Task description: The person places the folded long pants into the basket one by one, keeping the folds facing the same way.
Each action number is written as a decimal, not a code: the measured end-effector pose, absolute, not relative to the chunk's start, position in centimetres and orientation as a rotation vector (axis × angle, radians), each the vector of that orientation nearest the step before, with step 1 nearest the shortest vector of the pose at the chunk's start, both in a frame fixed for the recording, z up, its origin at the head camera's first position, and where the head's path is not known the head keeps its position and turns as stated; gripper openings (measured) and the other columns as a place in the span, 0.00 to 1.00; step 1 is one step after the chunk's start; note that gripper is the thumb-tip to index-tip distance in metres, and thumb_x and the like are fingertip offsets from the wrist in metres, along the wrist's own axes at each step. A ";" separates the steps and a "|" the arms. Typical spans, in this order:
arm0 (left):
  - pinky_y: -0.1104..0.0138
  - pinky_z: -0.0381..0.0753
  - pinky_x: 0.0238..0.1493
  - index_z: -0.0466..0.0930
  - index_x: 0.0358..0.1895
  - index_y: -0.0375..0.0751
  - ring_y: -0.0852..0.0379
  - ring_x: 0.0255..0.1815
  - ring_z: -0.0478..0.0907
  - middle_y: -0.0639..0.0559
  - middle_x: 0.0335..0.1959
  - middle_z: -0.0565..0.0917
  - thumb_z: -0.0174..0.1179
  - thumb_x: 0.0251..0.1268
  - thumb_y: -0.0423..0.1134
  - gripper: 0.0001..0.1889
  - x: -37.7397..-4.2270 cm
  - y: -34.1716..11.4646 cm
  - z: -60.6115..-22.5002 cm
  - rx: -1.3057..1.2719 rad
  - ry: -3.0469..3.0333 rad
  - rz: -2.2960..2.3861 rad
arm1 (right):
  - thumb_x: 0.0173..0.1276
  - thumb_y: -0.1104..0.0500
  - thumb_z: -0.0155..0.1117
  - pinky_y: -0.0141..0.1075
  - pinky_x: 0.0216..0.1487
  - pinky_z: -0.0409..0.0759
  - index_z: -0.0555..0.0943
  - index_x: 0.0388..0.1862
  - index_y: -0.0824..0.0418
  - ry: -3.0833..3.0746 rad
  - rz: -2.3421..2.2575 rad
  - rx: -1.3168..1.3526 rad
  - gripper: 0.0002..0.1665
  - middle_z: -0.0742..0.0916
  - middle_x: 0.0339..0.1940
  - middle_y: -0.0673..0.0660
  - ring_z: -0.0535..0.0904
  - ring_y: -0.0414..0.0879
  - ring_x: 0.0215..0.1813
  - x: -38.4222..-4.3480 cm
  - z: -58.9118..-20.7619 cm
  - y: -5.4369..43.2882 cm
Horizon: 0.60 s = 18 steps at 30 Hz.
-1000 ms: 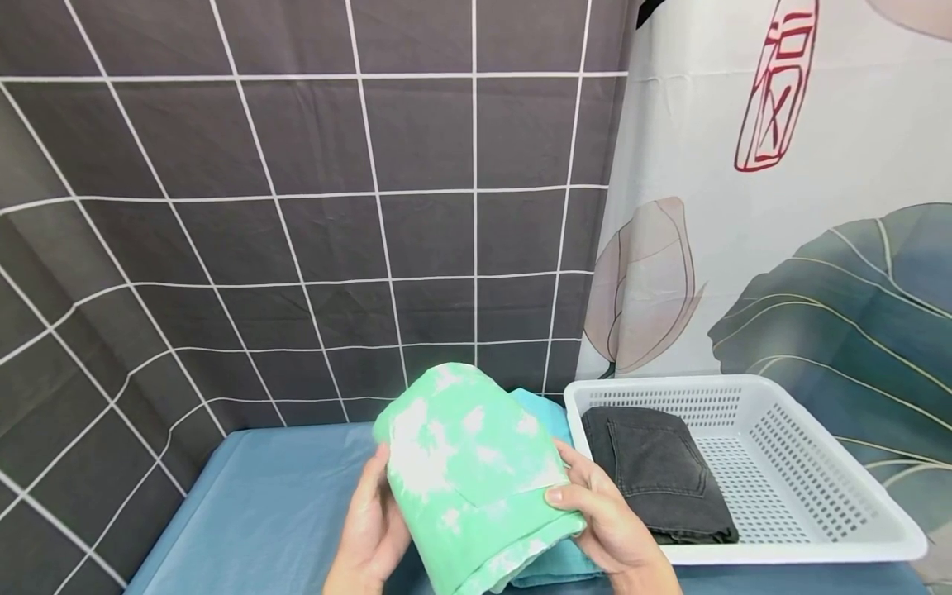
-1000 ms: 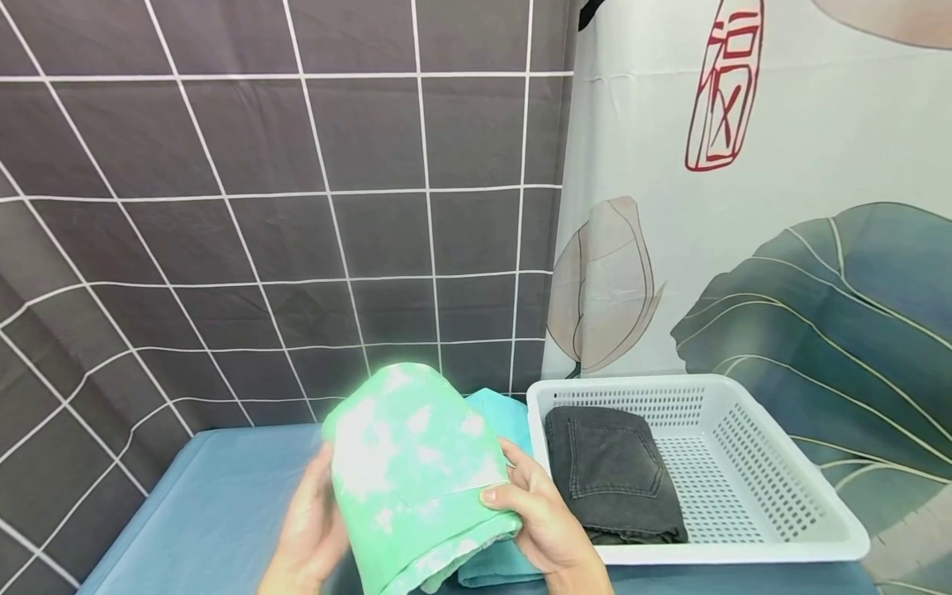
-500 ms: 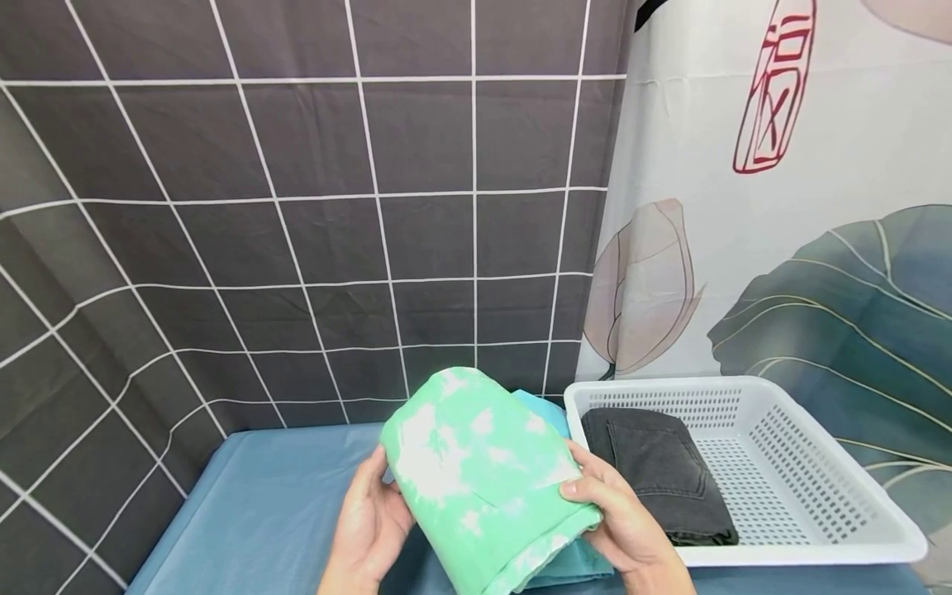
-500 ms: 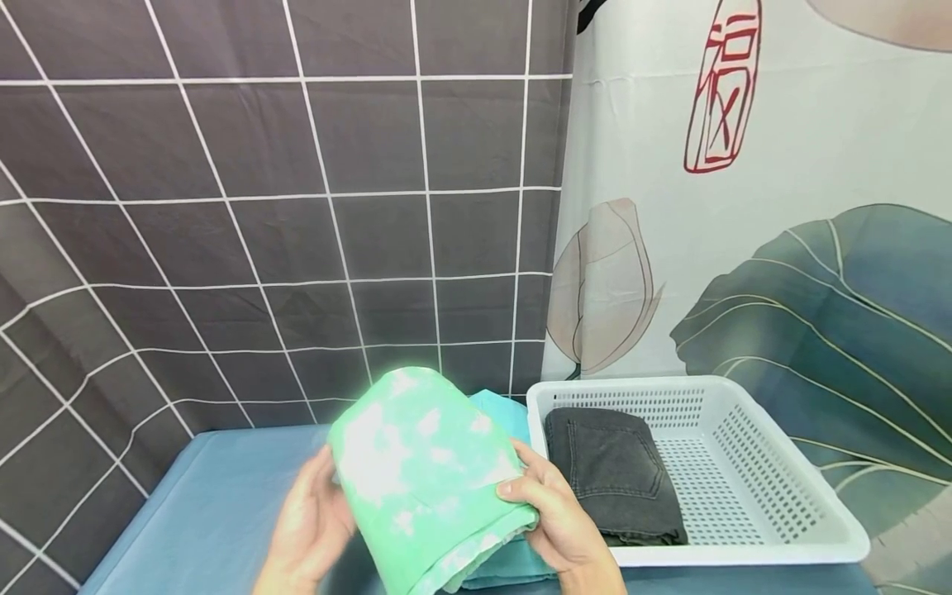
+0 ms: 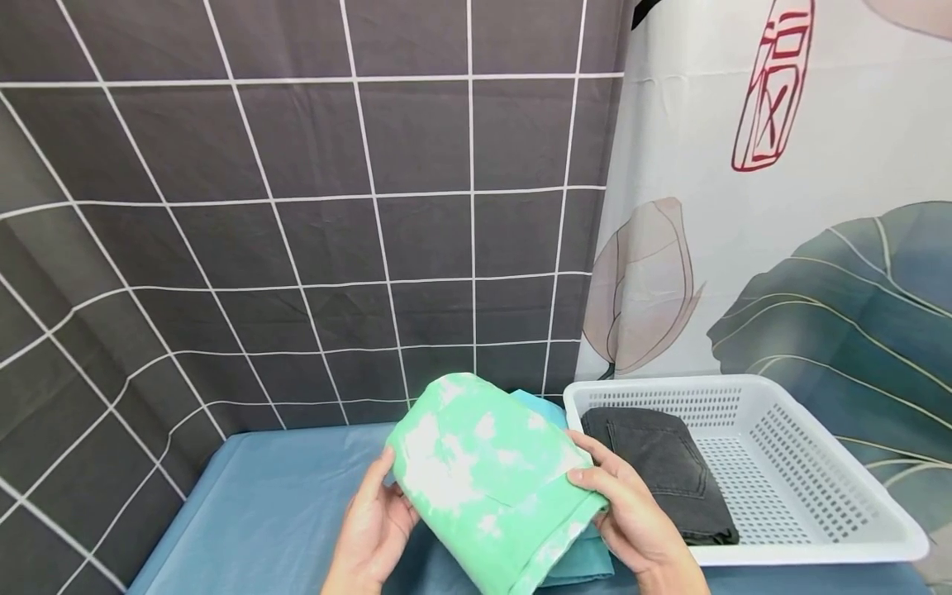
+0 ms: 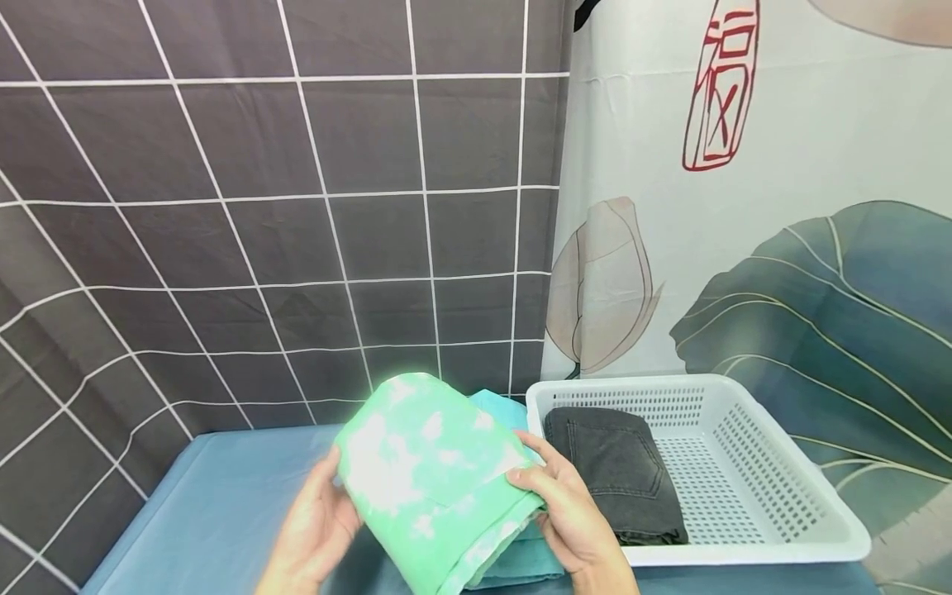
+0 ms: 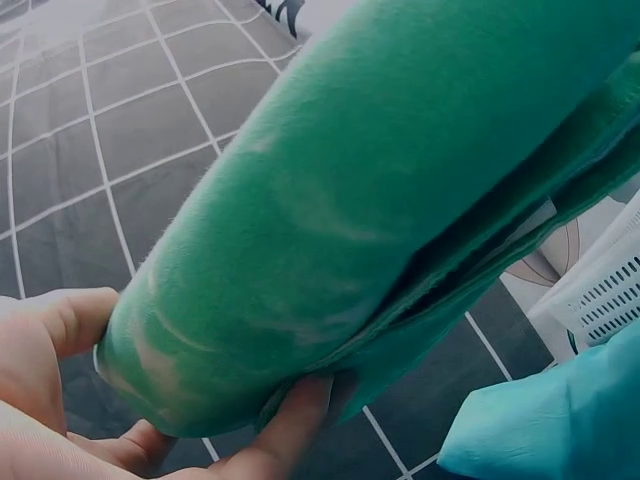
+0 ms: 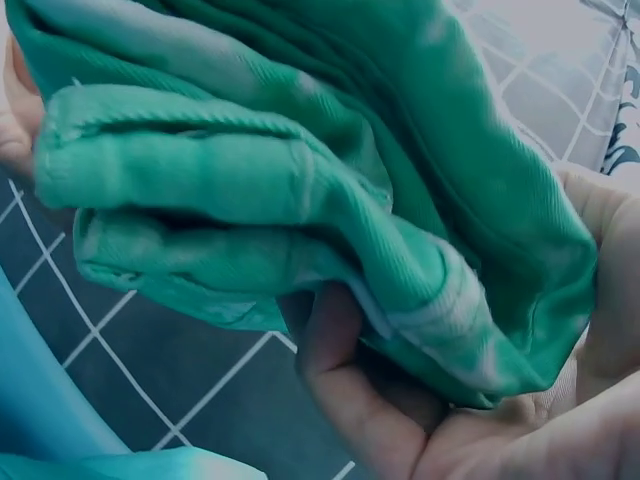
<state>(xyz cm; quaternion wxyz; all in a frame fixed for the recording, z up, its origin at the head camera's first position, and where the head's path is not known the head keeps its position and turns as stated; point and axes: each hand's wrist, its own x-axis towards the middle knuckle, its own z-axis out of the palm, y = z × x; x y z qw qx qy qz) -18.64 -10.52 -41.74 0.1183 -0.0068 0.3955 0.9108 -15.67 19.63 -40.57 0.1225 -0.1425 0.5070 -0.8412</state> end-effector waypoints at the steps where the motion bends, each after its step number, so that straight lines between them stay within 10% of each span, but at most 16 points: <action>1: 0.64 0.80 0.54 0.76 0.55 0.50 0.57 0.48 0.82 0.51 0.48 0.79 0.46 0.82 0.49 0.13 -18.6 -10.5 -41.7 -0.018 1.166 2.666 | 0.77 0.68 0.48 0.37 0.53 0.83 0.59 0.77 0.54 1.489 -2.470 -0.388 0.32 0.82 0.57 0.56 0.84 0.44 0.52 -15.6 -40.5 19.6; 18: 0.62 0.80 0.55 0.79 0.52 0.49 0.56 0.49 0.82 0.51 0.47 0.81 0.48 0.82 0.45 0.11 -18.4 -9.9 -41.6 0.066 1.231 2.677 | 0.81 0.60 0.51 0.34 0.50 0.84 0.79 0.62 0.52 1.647 -2.559 -0.254 0.16 0.86 0.53 0.54 0.84 0.42 0.50 -15.1 -39.5 19.9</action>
